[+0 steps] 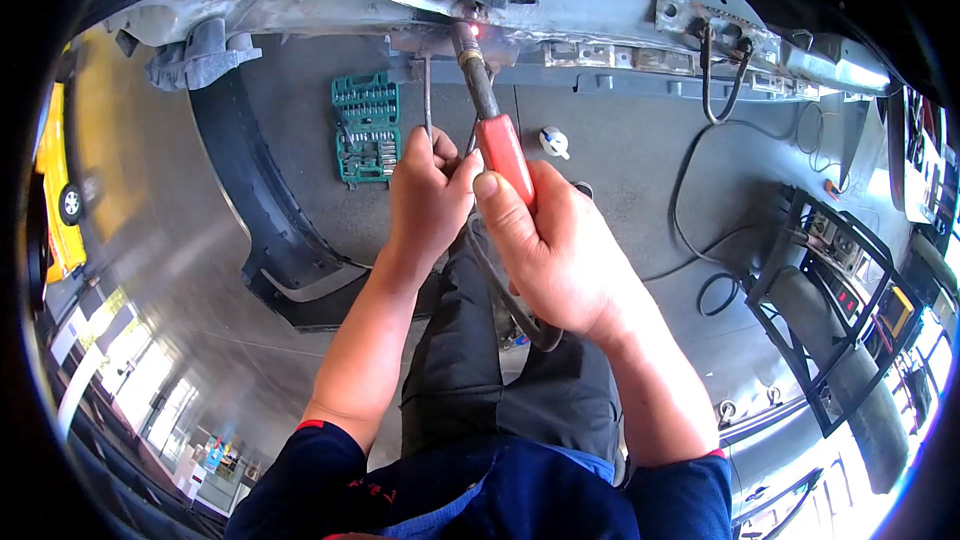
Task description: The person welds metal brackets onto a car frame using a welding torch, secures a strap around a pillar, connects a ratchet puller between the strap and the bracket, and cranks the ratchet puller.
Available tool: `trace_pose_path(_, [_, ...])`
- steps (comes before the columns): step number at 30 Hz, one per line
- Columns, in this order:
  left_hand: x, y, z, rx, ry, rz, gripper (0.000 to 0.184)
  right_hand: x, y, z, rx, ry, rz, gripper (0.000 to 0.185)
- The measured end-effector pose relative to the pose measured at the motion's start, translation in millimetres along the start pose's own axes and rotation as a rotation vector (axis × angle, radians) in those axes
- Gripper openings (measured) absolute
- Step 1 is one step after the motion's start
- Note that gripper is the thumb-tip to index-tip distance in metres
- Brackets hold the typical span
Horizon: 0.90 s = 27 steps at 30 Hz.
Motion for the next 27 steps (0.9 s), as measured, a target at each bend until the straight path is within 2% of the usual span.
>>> trace_pose_path(7, [-0.7, 0.1, -0.4, -0.02, -0.001, 0.019, 0.03, 0.0, -0.8, 1.3, 0.001, 0.0, 0.012, 0.055])
trace_pose_path(9, [2.8, 0.3, -1.7, 0.011, -0.038, -0.131, 0.031, 0.8, -0.1, 1.6, -0.001, 0.001, 0.014, 0.055])
trace_pose_path(11, [-0.8, 0.6, -0.5, -0.028, -0.011, 0.009, 0.026, 2.2, -0.4, 1.9, 0.003, 0.009, 0.007, 0.056])
trace_pose_path(13, [5.0, -1.2, -2.0, -0.029, -0.057, -0.11, 0.024, 3.3, -0.1, 2.4, -0.008, -0.01, 0.021, 0.056])
trace_pose_path(21, [0.7, -0.6, -1.0, 0.003, -0.016, -0.102, 0.025, 2.3, 0.6, 2.4, -0.033, -0.022, 0.047, 0.054])
trace_pose_path(23, [0.2, 0.2, -1.3, -0.006, -0.084, -0.085, 0.026, 2.1, 0.4, 1.9, -0.035, -0.003, 0.048, 0.053])
trace_pose_path(27, [-1.3, 0.5, -0.8, -0.012, -0.091, -0.107, 0.026, 3.6, 0.9, 3.2, -0.024, -0.017, 0.057, 0.053])
Point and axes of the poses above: each hand's wrist, its own z-axis towards the middle knuckle, its own y-axis out of the palm, x = y × z, the point moved 5 cm from there along z, towards the middle knuckle, and after that the axes turned 4 degrees about -x, right-handed, at the moved point
